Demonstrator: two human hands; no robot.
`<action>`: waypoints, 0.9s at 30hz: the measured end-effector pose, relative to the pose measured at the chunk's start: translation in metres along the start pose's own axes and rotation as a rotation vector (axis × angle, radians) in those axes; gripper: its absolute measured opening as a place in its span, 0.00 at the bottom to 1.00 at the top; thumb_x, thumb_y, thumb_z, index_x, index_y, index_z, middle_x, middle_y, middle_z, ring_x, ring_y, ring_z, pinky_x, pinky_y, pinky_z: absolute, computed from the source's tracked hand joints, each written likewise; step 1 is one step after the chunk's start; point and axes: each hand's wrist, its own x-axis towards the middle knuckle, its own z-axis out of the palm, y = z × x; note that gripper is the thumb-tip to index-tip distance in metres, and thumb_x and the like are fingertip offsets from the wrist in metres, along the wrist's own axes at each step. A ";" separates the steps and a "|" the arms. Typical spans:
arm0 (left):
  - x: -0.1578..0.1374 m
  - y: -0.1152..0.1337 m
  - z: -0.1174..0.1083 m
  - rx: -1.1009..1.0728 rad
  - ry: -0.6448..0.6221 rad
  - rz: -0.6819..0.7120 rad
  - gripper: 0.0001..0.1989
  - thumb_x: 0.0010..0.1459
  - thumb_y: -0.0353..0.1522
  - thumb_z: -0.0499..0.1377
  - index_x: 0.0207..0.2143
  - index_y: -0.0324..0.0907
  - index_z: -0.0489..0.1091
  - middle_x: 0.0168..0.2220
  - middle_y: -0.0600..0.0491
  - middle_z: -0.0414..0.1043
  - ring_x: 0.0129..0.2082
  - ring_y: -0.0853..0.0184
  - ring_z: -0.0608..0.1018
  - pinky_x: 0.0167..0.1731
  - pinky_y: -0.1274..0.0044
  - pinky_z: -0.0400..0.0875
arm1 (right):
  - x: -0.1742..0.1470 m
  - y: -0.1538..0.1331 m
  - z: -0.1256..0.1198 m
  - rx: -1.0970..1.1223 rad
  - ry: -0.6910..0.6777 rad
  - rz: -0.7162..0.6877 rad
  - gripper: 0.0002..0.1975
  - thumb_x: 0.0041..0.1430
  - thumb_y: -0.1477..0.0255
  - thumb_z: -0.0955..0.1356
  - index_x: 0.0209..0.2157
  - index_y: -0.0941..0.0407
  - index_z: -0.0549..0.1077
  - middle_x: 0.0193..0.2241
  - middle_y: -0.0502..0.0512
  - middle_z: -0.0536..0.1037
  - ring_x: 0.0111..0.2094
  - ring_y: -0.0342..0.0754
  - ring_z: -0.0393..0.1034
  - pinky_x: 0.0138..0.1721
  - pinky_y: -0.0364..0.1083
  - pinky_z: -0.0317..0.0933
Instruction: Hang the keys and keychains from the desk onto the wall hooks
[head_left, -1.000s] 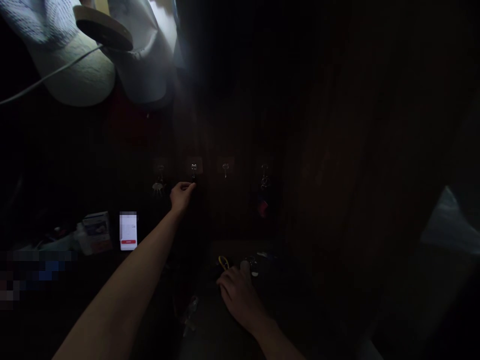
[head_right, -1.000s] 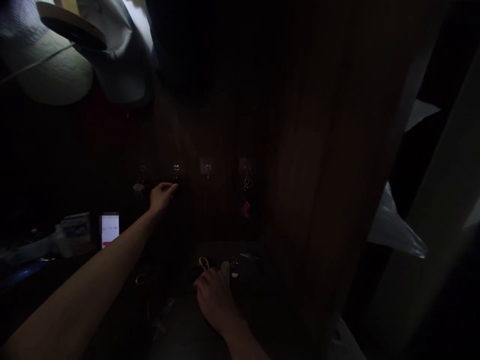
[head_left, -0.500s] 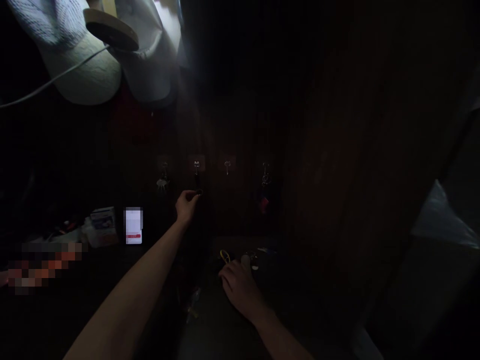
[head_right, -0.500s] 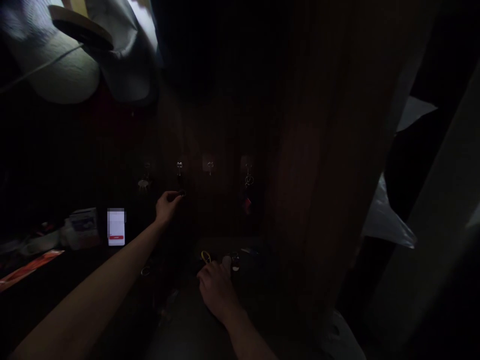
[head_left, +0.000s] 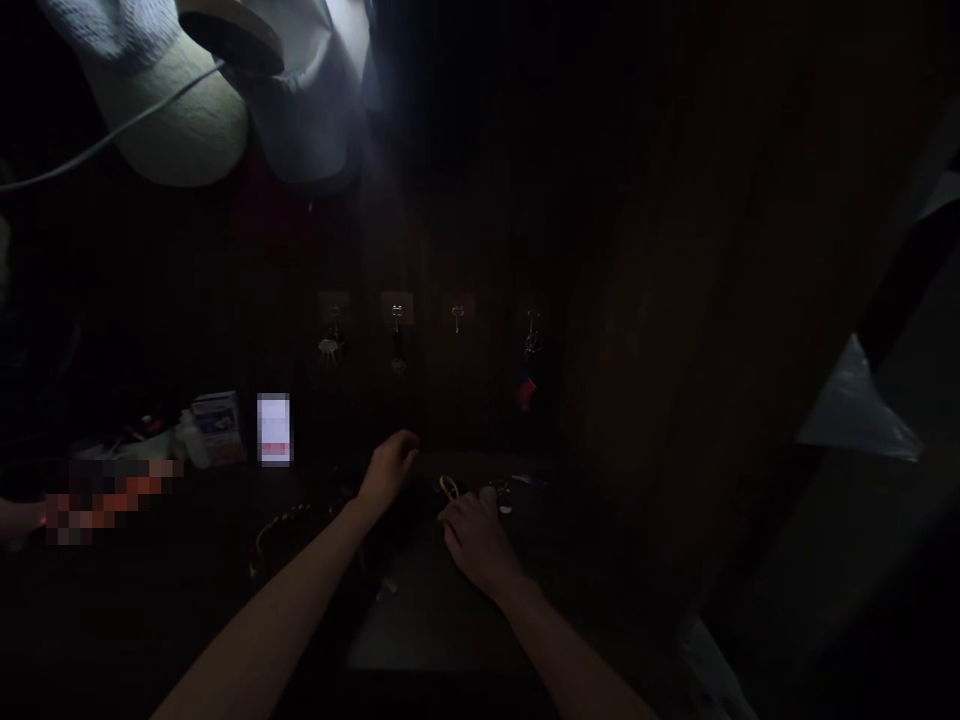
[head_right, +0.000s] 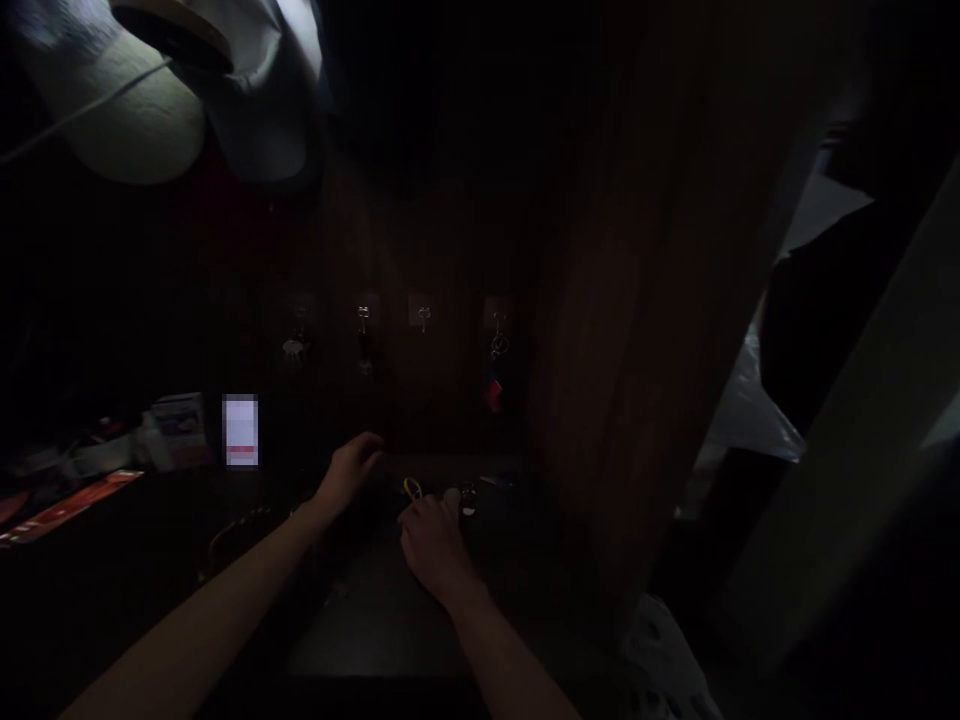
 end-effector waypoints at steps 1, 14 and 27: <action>-0.007 0.000 0.003 0.014 -0.030 0.014 0.08 0.54 0.29 0.51 0.35 0.44 0.68 0.35 0.53 0.73 0.38 0.67 0.75 0.40 0.75 0.68 | 0.000 0.000 0.001 -0.004 -0.001 -0.007 0.08 0.55 0.80 0.63 0.34 0.56 0.71 0.35 0.54 0.74 0.40 0.48 0.63 0.43 0.49 0.52; -0.066 0.001 0.021 -0.082 -0.059 -0.079 0.11 0.55 0.29 0.50 0.39 0.44 0.68 0.39 0.52 0.73 0.42 0.66 0.75 0.44 0.74 0.67 | 0.000 0.005 0.006 -0.044 0.047 0.023 0.08 0.56 0.79 0.62 0.33 0.57 0.72 0.33 0.55 0.74 0.39 0.49 0.61 0.43 0.48 0.52; -0.069 -0.001 0.025 -0.011 -0.240 0.041 0.22 0.52 0.27 0.54 0.51 0.47 0.63 0.50 0.50 0.69 0.51 0.63 0.69 0.53 0.68 0.61 | -0.004 0.044 -0.007 0.264 0.500 0.441 0.11 0.57 0.75 0.58 0.32 0.54 0.71 0.32 0.55 0.75 0.38 0.50 0.65 0.41 0.48 0.58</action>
